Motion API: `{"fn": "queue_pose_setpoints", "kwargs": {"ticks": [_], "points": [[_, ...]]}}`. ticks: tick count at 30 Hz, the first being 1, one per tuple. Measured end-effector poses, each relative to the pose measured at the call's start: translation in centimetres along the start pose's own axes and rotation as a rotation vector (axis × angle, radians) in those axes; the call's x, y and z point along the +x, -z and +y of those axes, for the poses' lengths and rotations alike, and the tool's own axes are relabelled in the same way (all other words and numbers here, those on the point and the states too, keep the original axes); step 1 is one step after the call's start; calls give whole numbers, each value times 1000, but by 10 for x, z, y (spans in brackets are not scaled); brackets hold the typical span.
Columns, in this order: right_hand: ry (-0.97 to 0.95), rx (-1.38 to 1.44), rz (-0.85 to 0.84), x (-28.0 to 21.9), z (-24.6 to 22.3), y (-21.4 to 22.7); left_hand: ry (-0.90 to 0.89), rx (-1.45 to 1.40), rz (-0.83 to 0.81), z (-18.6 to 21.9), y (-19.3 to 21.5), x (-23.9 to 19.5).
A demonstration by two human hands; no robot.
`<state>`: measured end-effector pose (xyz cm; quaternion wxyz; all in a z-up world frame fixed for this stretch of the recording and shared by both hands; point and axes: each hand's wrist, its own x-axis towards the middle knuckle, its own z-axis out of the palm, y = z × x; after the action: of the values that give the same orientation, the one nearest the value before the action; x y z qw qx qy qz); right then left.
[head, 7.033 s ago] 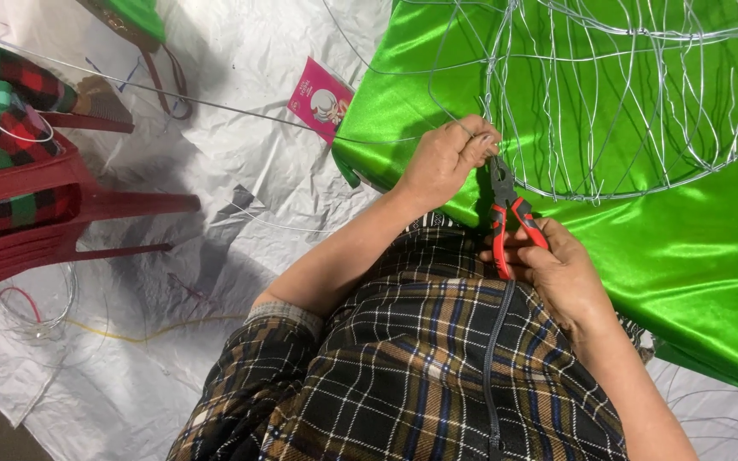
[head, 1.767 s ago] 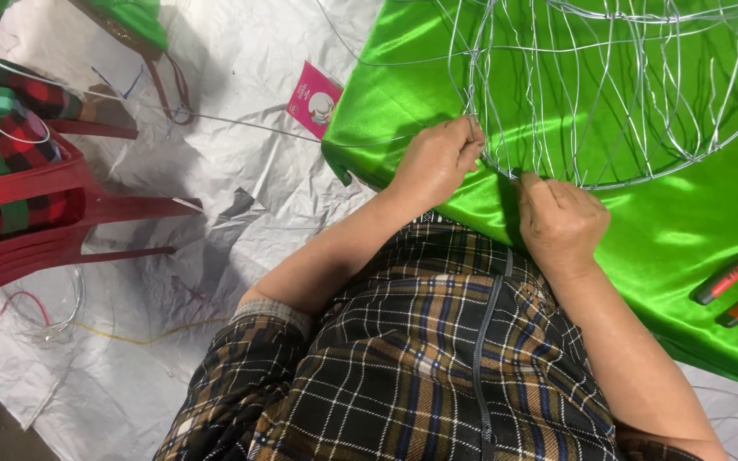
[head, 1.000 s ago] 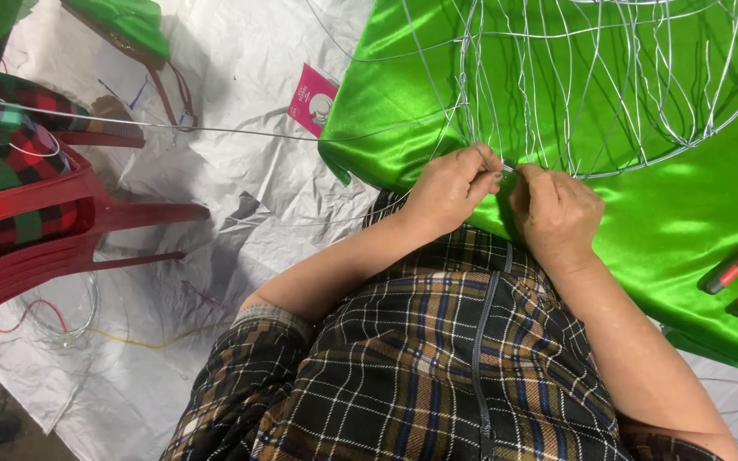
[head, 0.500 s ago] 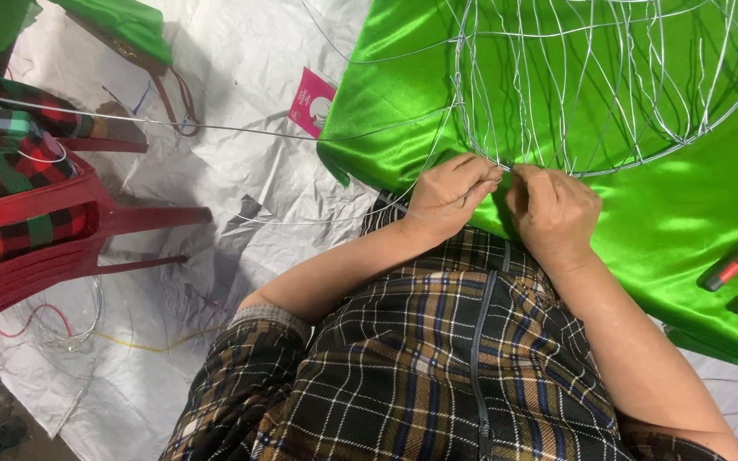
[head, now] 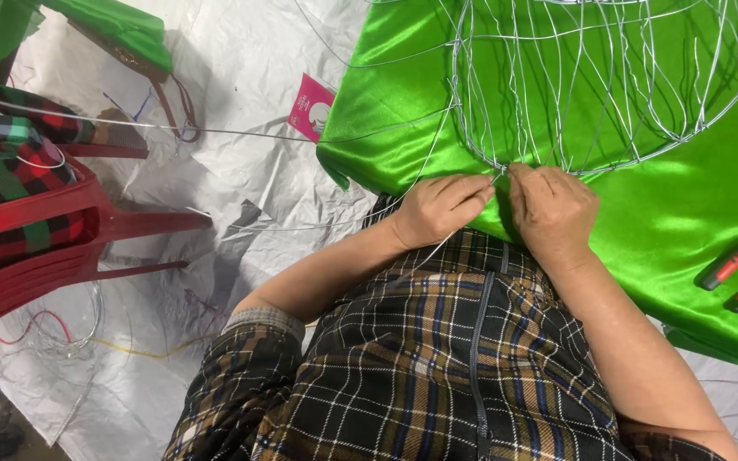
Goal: Assembling a circular wire frame by manually twisting and bending thin metal wires, using pliers for cutting and tightening.
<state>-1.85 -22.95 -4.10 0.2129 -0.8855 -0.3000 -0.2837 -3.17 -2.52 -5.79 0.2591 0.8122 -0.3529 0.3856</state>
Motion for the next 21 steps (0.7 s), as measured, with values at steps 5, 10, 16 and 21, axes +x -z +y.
{"fn": "queue_pose_setpoints", "kwargs": {"ticks": [5,10,16,21], "points": [[-13,-9,8,-3,-1,-2,21,-29,43,1,6,6],[-3,-39,17,3,-2,1,277,-249,-85,-1,15,15],[-14,-9,-31,-3,-1,2,429,-442,-233,-4,38,55],[-84,70,-69,0,-8,36,446,-371,-268,-12,39,64]]}}
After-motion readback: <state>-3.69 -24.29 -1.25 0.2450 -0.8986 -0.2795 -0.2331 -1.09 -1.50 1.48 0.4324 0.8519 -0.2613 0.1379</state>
